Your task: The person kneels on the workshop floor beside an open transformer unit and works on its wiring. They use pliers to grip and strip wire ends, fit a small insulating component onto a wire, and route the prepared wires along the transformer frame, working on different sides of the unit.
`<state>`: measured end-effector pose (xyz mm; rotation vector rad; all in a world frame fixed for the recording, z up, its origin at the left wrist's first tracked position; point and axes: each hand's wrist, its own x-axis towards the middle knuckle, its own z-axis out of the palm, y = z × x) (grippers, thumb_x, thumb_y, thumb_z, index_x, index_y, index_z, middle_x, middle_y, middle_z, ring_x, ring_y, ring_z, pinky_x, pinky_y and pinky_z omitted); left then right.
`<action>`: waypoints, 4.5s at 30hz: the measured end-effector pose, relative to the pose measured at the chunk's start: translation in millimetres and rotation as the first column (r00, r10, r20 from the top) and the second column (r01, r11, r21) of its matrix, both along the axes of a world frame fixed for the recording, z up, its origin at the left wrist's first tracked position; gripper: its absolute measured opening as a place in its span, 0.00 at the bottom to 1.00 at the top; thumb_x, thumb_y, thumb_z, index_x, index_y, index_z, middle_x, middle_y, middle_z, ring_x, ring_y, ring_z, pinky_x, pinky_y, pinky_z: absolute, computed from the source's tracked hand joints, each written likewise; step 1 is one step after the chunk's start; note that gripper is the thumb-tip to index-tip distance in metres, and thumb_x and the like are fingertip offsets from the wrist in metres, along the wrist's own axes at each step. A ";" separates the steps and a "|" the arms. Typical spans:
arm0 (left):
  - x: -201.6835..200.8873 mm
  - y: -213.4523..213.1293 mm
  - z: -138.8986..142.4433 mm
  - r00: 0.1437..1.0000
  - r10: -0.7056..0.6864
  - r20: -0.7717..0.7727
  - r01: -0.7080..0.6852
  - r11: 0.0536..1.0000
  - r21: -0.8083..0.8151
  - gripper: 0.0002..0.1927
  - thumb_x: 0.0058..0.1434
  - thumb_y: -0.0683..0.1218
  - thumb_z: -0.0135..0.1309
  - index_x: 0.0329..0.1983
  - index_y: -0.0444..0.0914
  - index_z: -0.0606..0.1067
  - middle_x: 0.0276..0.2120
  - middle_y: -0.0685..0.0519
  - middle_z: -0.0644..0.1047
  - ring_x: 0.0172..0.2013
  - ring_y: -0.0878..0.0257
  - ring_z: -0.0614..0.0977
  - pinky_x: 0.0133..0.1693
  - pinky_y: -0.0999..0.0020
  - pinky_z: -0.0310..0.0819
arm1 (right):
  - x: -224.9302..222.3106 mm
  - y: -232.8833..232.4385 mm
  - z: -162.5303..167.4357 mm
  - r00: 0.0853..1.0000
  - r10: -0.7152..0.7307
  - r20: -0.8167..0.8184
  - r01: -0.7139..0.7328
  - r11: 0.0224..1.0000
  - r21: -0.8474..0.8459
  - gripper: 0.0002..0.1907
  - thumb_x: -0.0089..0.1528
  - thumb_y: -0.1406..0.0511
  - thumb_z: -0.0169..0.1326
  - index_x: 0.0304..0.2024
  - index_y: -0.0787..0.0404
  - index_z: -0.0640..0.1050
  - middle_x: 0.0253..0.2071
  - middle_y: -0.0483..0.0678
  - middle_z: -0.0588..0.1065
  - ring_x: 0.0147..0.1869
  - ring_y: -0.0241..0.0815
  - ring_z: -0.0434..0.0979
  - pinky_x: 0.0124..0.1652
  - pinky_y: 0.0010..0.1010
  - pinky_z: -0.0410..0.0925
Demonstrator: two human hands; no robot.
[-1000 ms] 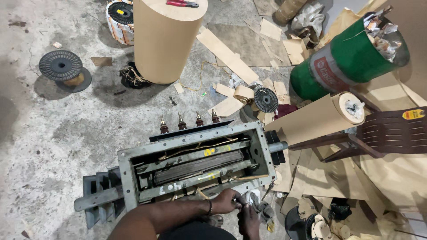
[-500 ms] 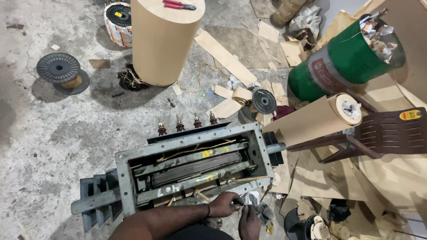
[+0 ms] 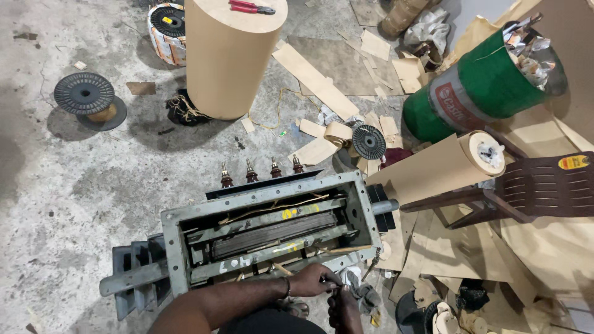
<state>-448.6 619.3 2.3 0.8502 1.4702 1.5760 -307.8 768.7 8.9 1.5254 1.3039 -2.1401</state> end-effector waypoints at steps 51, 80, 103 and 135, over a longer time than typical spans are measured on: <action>-10.9 -6.7 7.0 0.973 0.013 -0.230 -0.009 1.000 0.020 0.14 0.58 0.40 0.63 0.48 0.41 0.84 0.37 0.46 0.81 0.39 0.55 0.82 0.44 0.61 0.77 | 3.4 1.3 -12.9 0.948 0.316 -0.039 -0.233 0.773 0.590 0.16 0.69 0.51 0.43 0.35 0.52 0.71 0.19 0.39 0.62 0.16 0.34 0.56 0.15 0.27 0.48; -4.0 -7.0 0.2 0.998 0.016 -0.066 -0.020 0.998 -0.068 0.11 0.61 0.38 0.57 0.45 0.37 0.82 0.40 0.46 0.84 0.43 0.59 0.85 0.46 0.62 0.78 | -5.0 -1.2 -19.2 0.945 0.318 -0.080 -0.246 0.847 0.471 0.20 0.72 0.54 0.40 0.33 0.55 0.77 0.19 0.45 0.73 0.18 0.41 0.71 0.21 0.39 0.61; -14.5 8.2 -21.3 0.993 0.048 -0.108 -0.063 0.987 -0.148 0.09 0.57 0.43 0.59 0.40 0.38 0.82 0.34 0.48 0.82 0.36 0.59 0.84 0.41 0.62 0.78 | -17.5 -6.6 18.8 0.974 0.225 -0.001 -0.216 0.936 0.278 0.19 0.72 0.55 0.43 0.34 0.59 0.75 0.18 0.43 0.64 0.16 0.36 0.57 0.18 0.32 0.49; -24.0 -3.3 -11.6 0.996 -0.075 0.054 0.084 0.978 -0.191 0.09 0.61 0.42 0.63 0.44 0.37 0.80 0.40 0.51 0.83 0.42 0.64 0.82 0.46 0.65 0.76 | -22.9 -34.2 22.3 0.909 0.413 -0.052 -0.189 0.521 0.832 0.17 0.72 0.56 0.41 0.36 0.58 0.73 0.20 0.46 0.66 0.21 0.42 0.63 0.22 0.35 0.57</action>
